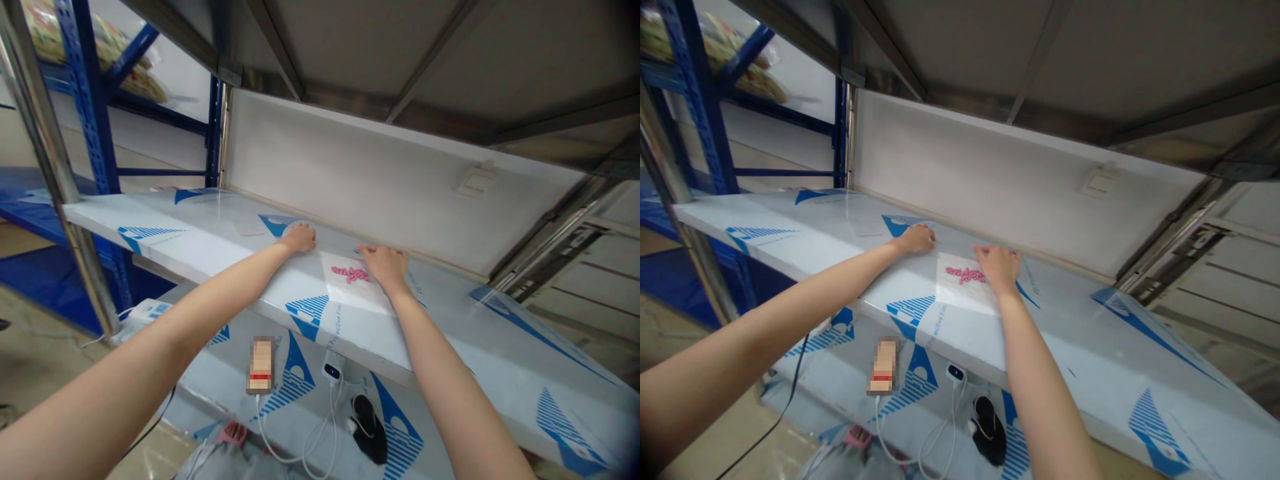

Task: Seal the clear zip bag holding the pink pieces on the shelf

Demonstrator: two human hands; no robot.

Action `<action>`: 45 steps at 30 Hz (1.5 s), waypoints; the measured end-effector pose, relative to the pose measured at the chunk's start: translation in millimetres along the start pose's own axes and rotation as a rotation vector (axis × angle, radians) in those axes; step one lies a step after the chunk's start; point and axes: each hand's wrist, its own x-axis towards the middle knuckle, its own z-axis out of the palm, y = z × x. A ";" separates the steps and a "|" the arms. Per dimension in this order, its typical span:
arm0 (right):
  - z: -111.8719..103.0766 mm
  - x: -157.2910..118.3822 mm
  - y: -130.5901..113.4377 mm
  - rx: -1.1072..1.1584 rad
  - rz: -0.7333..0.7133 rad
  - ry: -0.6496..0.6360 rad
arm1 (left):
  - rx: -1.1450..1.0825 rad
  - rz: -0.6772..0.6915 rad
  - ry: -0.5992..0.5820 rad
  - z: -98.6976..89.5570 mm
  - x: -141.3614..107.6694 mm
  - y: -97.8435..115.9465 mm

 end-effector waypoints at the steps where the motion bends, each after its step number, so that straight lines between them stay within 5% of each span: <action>1: -0.5 0.4 -1.5 -0.005 -0.006 0.052 | 0.001 0.007 0.007 0.2 0.5 -1.4; 5: -2.9 2.3 3.4 0.026 0.016 0.160 | -0.002 0.017 0.068 1.7 1.3 -8.1; 12: 6.6 7.4 12.8 0.155 -0.009 0.080 | -0.041 -0.033 0.277 -8.4 2.0 -12.0; 17: 12.1 10.1 3.0 0.708 -0.135 0.015 | -0.377 0.303 0.467 -13.9 -3.7 11.2; 21: 7.9 10.3 -9.2 1.032 -0.065 -0.084 | -0.553 0.477 0.389 -4.3 -9.8 33.3; 25: 1.8 12.8 -10.7 1.126 0.006 -0.073 | -0.719 0.442 0.381 0.0 -7.8 37.6; 33: 9.0 16.2 2.5 1.172 0.073 -0.020 | -0.587 0.488 0.228 -2.1 -2.1 27.3; 37: 13.0 17.9 8.1 1.060 0.037 0.132 | -0.716 0.439 0.156 -1.0 -1.3 25.3; 41: 5.7 16.3 6.4 0.895 0.061 0.373 | -0.900 0.390 0.211 -3.1 -0.1 22.5; 45: -3.9 12.6 -6.7 0.947 0.034 0.354 | -0.936 0.387 0.253 -2.9 0.2 20.8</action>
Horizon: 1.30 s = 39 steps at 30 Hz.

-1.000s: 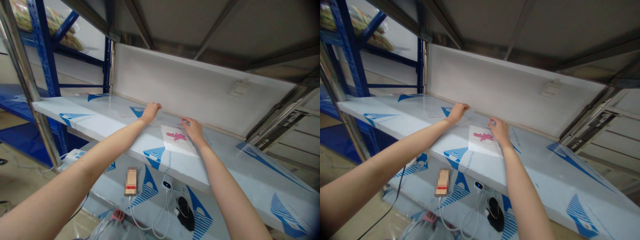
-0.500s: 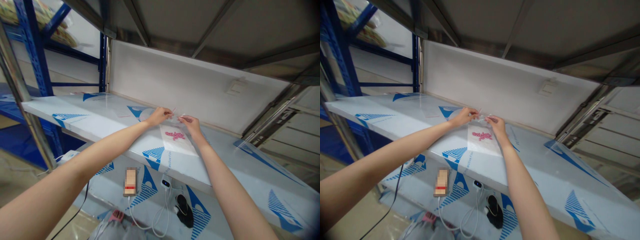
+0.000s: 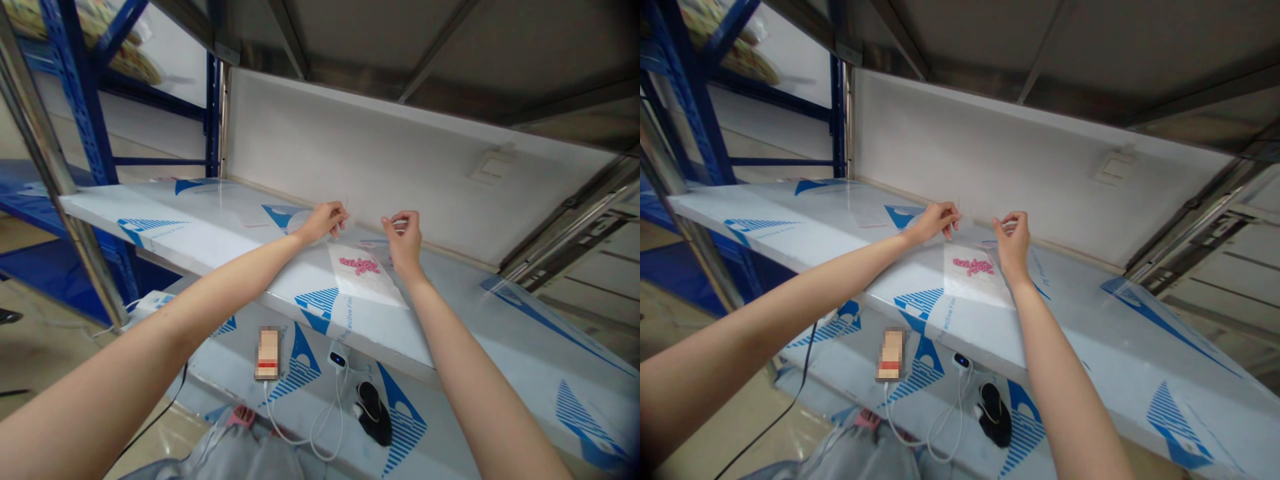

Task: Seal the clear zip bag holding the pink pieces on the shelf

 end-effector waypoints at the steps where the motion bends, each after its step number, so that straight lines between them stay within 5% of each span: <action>1: 2.6 -1.5 -3.9 0.044 0.021 -0.063 | 0.041 0.017 -0.009 0.2 -0.3 -0.3; 5: 12.3 -8.6 -14.0 0.176 0.184 -0.433 | 0.313 0.102 -0.057 2.9 -1.9 0.1; 8: 12.9 -11.4 -14.6 0.183 0.255 -0.573 | 0.504 0.123 -0.068 6.6 -2.8 3.0; 28: 6.7 -8.7 -13.6 0.178 0.248 -0.493 | 0.632 0.213 -0.145 11.0 -6.3 11.5; 39: 3.1 -4.1 -11.9 0.067 0.219 -0.343 | 0.887 0.156 0.158 12.9 -12.4 27.5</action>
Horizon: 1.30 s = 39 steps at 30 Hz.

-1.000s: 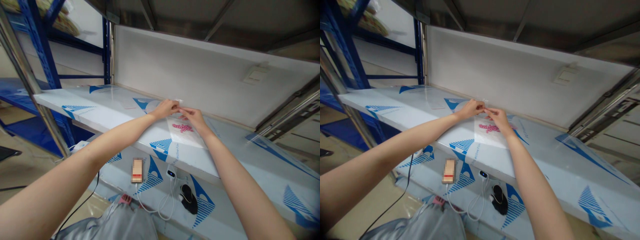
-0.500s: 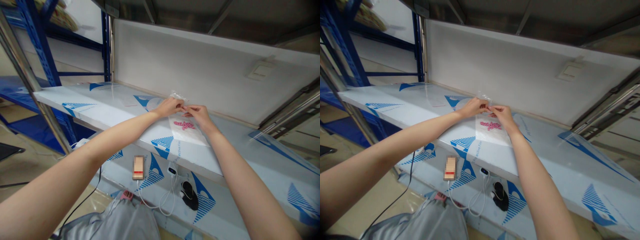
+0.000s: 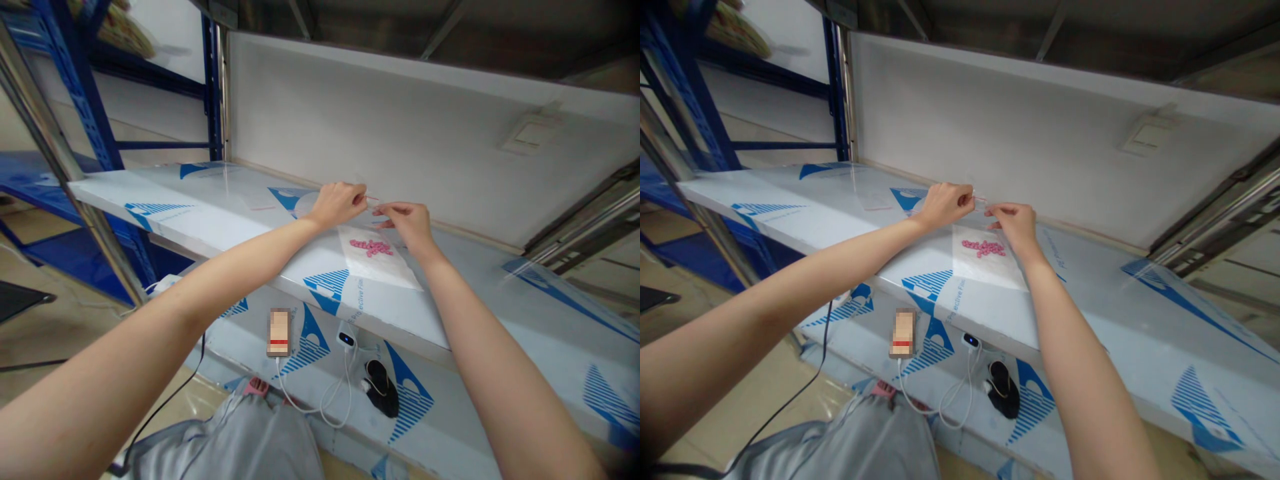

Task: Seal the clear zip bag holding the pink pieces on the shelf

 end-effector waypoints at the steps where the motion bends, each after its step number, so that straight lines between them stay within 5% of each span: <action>1: 0.7 0.3 0.6 -0.006 -0.006 -0.002 | 0.003 0.036 0.014 0.0 -0.5 -0.4; 6: 4.1 1.0 3.3 0.039 -0.029 -0.008 | 0.021 0.300 0.135 3.6 1.4 -6.3; 11: 3.3 0.1 4.8 0.037 -0.038 -0.047 | 0.075 0.499 0.002 10.5 3.0 -13.7; 16: 1.9 -0.4 3.4 0.027 -0.014 -0.080 | 0.123 0.473 -0.075 10.4 1.7 -16.1; 39: 3.0 0.1 3.6 0.033 0.057 -0.169 | 0.191 0.474 -0.085 5.0 0.7 -8.2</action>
